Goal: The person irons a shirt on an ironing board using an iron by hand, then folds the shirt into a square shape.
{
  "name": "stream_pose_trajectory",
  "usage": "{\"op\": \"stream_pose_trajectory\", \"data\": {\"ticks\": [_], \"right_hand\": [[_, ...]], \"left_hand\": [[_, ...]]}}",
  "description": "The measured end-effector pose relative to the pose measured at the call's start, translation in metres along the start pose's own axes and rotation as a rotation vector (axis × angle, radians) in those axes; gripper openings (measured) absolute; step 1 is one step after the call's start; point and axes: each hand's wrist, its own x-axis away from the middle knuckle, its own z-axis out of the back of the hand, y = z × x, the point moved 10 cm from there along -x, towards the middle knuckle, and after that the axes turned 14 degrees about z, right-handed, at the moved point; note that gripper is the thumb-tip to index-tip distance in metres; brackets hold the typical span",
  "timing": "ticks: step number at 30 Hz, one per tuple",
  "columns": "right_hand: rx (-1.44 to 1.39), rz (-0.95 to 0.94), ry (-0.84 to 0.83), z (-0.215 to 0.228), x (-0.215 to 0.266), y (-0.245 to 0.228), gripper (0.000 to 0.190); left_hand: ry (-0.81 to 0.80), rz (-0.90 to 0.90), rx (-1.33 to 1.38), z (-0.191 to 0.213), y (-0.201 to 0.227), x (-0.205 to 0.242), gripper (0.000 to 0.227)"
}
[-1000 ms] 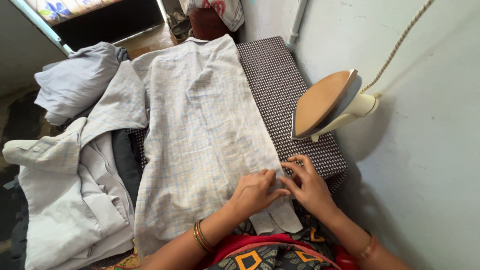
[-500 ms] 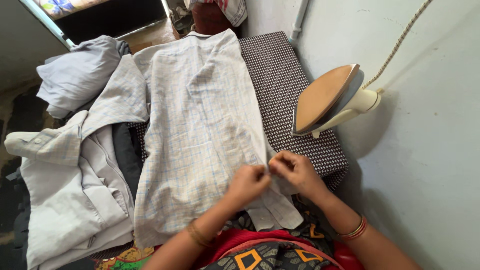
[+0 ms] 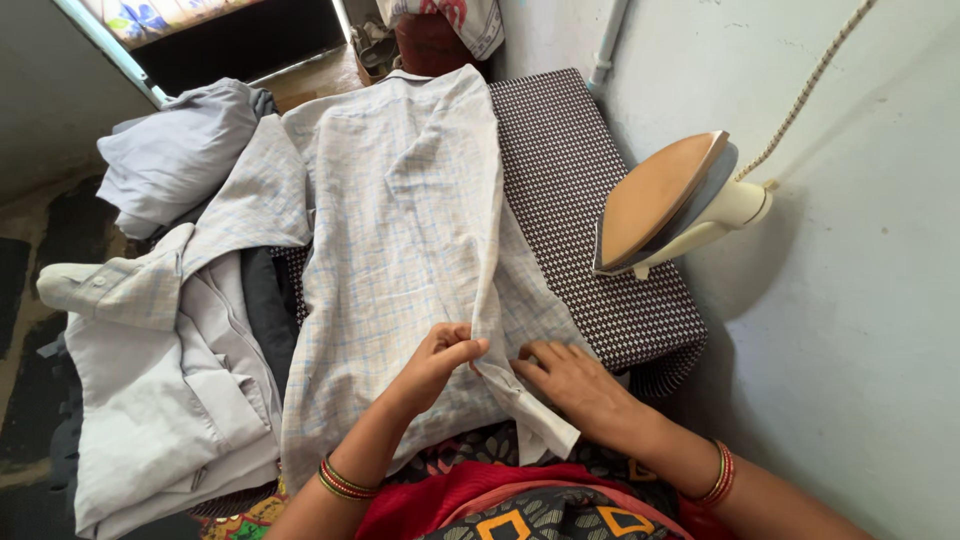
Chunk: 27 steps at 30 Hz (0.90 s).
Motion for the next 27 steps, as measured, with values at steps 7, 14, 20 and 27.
{"op": "stream_pose_trajectory", "data": {"ticks": [7,14,20,27], "right_hand": [[-0.331,-0.160,-0.125,-0.059,0.034,0.011,0.024],[-0.599,-0.036,0.040,-0.063,0.054,0.003,0.027],[-0.228,-0.463,-0.545,0.004,0.084,0.058,0.018],[-0.242,-0.241,0.037,-0.019,-0.010,0.110,0.054]], "left_hand": [[0.025,-0.044,-0.098,0.005,-0.006,-0.008,0.031],[0.018,0.073,-0.337,-0.039,-0.008,-0.019,0.031],[-0.013,-0.495,-0.966,-0.117,0.019,0.022,0.036],[0.021,-0.483,-1.293,-0.125,0.029,0.034,0.040]]}}
